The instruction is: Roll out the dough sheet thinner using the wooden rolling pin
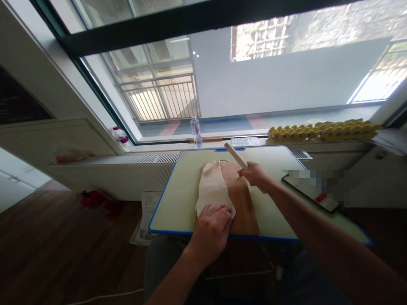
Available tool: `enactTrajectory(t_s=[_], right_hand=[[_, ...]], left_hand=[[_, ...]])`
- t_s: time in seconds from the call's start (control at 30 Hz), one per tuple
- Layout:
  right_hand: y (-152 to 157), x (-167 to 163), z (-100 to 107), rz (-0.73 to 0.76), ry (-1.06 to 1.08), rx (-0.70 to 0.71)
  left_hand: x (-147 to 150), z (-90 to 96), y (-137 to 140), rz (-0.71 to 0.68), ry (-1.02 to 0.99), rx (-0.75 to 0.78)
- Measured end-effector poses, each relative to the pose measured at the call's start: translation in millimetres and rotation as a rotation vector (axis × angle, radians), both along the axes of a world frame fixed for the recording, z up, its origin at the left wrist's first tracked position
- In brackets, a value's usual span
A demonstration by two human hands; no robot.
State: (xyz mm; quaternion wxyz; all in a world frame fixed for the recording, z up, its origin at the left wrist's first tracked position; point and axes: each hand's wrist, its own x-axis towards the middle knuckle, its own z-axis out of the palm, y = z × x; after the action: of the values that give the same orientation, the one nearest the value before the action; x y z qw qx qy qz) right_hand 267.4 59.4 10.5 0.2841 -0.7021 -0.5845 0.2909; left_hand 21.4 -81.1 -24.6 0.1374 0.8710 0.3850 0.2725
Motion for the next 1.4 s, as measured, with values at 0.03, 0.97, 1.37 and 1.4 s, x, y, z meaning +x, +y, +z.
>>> enactTrajectory(t_s=[0.03,0.97,1.37,1.4], right_hand=[[-2,-4,1,0.02,-0.004,0.0],[63,-54,2,0.026,-0.396,-0.062],[66,-47,4,0.033,-0.334,-0.046],[68,-48,4,0.047,-0.32,-0.042]], left_hand=[[0,-1.6,-2,0.009,-0.019,-0.004],[-28,5.9,-24,0.088,0.108,0.096],[-25,-4.5,-31,-0.091,-0.007,0.289],[-24,-1.6,-32,-0.105,-0.03,0.303]])
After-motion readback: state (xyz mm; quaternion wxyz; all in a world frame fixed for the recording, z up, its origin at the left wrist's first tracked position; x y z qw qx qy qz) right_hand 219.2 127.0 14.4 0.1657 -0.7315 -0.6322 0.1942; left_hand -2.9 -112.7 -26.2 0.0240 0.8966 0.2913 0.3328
